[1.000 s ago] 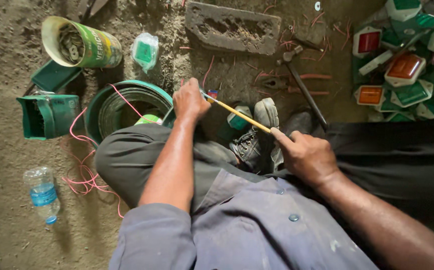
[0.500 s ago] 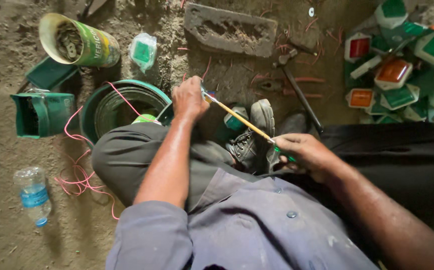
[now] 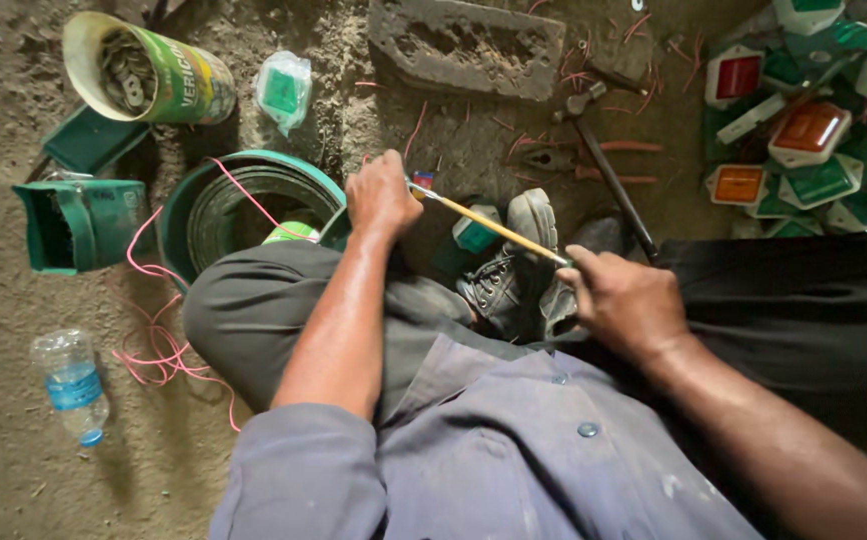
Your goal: The person sits on the floor and assembles small electrical components by stripping pink wires with pliers, inserting them into green plastic housings, and securing connections. The person uses a screwdriver and pliers to manipulate the wires and components.
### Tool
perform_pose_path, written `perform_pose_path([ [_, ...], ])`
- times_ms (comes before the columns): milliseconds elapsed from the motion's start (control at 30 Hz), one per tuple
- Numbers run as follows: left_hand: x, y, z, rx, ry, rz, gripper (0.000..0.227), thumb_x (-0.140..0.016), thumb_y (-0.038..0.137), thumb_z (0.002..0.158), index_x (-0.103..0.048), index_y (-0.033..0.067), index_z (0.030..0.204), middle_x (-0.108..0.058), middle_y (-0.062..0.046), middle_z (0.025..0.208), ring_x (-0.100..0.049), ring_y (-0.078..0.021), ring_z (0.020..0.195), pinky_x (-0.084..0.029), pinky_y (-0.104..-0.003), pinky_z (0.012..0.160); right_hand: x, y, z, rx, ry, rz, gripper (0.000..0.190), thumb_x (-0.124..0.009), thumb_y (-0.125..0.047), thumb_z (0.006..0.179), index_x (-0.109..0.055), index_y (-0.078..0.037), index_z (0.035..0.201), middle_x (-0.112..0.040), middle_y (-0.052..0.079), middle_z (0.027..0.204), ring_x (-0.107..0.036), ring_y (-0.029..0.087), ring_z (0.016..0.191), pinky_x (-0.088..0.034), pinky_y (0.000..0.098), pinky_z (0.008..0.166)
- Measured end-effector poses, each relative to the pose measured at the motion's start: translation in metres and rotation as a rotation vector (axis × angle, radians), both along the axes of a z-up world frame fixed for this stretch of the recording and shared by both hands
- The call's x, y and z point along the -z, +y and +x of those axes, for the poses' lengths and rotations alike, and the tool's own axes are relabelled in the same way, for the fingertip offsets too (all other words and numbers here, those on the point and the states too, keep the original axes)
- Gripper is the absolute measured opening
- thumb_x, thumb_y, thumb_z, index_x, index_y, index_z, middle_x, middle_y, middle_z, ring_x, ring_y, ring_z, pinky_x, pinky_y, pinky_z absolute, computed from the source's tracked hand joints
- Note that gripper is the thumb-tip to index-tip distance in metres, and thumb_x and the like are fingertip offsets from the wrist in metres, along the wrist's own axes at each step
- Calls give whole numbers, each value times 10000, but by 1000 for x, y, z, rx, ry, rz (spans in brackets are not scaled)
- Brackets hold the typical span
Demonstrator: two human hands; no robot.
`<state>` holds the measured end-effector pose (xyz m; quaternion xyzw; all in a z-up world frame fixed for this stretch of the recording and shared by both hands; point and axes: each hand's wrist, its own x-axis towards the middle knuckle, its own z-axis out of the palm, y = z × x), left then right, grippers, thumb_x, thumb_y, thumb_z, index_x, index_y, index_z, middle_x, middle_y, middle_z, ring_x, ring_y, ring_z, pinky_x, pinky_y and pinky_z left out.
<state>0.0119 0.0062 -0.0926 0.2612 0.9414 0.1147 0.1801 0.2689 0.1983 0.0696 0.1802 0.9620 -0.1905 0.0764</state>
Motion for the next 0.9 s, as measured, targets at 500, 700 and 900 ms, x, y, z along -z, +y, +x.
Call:
perform_pose_path([
  [500,-13,2,7,9,80,126,355,-764,171,735,-605,71,1036,-690,-162,1010,-654,-388,990,-476,-534,827,12,19,5,827,-480,-1158,269,-788,-194,821,-692,-59,1033,-677,24,703,-606,142,577,-571,350,522],
  [700,-10,6,9,-34,-13,-20,294,-736,188,794,-602,66,1026,-712,-187,1000,-679,-399,975,-492,-544,867,-13,6,9,-49,41,173,300,-726,-362,894,-737,-140,1094,-671,80,773,-670,281,696,-515,420,620],
  [900,1,-4,5,14,-23,63,288,-726,141,771,-578,57,1004,-691,-193,990,-659,-415,955,-493,-532,853,5,8,12,-16,-51,27,217,-687,-342,964,-727,-135,1014,-708,91,798,-661,304,654,-497,431,548],
])
